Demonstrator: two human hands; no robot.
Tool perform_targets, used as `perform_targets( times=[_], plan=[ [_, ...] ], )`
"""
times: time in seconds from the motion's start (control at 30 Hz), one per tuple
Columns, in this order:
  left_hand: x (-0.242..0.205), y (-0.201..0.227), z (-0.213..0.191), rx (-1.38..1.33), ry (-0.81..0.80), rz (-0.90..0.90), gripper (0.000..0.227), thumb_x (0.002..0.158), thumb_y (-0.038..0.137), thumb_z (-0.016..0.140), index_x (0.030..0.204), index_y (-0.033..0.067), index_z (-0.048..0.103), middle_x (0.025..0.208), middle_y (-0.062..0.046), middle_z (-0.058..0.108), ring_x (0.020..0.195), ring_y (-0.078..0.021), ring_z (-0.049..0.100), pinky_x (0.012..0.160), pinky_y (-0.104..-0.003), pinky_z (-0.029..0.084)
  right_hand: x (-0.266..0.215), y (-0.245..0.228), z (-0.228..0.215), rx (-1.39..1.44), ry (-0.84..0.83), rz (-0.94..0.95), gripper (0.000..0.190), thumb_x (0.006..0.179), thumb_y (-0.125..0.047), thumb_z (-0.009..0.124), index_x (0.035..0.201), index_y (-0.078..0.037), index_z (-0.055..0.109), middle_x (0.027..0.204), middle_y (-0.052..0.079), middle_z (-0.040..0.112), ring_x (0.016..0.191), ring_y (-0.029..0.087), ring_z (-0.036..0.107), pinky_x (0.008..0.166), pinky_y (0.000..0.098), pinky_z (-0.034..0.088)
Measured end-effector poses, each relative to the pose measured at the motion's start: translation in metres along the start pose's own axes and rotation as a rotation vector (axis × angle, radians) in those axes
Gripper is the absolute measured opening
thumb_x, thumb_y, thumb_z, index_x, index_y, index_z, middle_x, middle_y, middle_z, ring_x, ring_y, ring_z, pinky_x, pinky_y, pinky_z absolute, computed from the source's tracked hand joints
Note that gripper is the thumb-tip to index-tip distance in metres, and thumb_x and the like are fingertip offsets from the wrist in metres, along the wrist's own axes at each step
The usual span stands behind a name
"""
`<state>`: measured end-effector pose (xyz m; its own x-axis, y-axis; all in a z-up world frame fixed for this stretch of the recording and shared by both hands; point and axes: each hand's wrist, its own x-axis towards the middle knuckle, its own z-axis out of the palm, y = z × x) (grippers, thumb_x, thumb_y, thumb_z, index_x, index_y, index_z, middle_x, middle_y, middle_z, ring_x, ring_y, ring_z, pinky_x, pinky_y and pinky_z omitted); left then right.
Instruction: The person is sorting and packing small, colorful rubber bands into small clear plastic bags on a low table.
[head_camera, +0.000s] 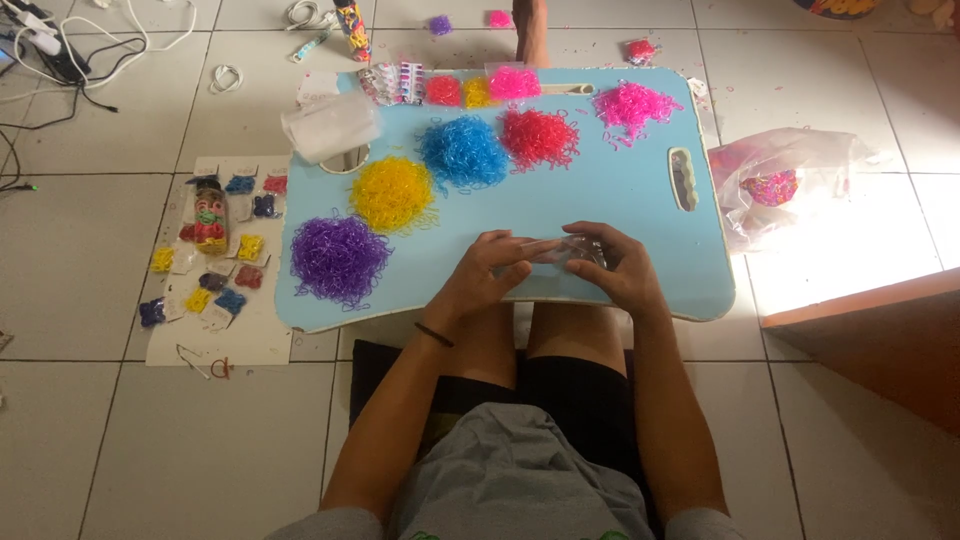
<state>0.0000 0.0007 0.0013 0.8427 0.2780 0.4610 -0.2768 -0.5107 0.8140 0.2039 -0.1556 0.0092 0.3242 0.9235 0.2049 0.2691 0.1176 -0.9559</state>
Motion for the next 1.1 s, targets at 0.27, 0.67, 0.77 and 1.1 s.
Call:
perform_targets(
  times=[0.27, 0.67, 0.77, 1.1],
  plan=[
    [-0.003, -0.007, 0.002, -0.002, 0.034, -0.016, 0.047, 0.111, 0.049, 0.04, 0.147, 0.026, 0.061, 0.124, -0.001, 0.076, 0.133, -0.0216, 0.062, 0.119, -0.055, 0.025, 0.0, 0.025, -0.005, 0.057, 0.024, 0.007, 0.044, 0.091, -0.019, 0.078, 0.129, 0.0, 0.067, 0.106, 0.026, 0.074, 0.102, 0.038, 0.071, 0.1, 0.054, 0.049],
    [-0.002, 0.008, -0.001, -0.021, 0.075, -0.022, 0.048, 0.112, 0.046, 0.038, 0.143, 0.0222, 0.065, 0.114, -0.006, 0.078, 0.123, -0.026, 0.068, 0.118, -0.054, 0.027, 0.001, 0.017, -0.003, 0.099, -0.006, -0.037, 0.058, 0.087, -0.026, 0.079, 0.135, 0.002, 0.06, 0.121, 0.027, 0.069, 0.107, 0.042, 0.068, 0.097, 0.0561, 0.049],
    [-0.002, 0.003, 0.002, -0.025, 0.08, -0.011, 0.047, 0.111, 0.047, 0.041, 0.139, 0.0204, 0.068, 0.112, -0.006, 0.078, 0.121, -0.0263, 0.069, 0.118, -0.054, 0.027, -0.001, 0.007, 0.001, 0.077, -0.031, -0.026, 0.059, 0.084, -0.024, 0.082, 0.134, 0.002, 0.062, 0.122, 0.025, 0.07, 0.103, 0.037, 0.068, 0.095, 0.0519, 0.05],
    [-0.002, 0.005, 0.004, 0.128, 0.02, 0.012, 0.036, 0.108, 0.045, 0.053, 0.124, 0.0214, 0.075, 0.108, -0.002, 0.079, 0.118, -0.0237, 0.07, 0.12, -0.055, 0.025, -0.006, -0.007, 0.005, -0.222, -0.04, 0.004, 0.041, 0.08, -0.026, 0.088, 0.117, -0.012, 0.077, 0.106, 0.012, 0.076, 0.1, 0.032, 0.07, 0.094, 0.0476, 0.047]
  ],
)
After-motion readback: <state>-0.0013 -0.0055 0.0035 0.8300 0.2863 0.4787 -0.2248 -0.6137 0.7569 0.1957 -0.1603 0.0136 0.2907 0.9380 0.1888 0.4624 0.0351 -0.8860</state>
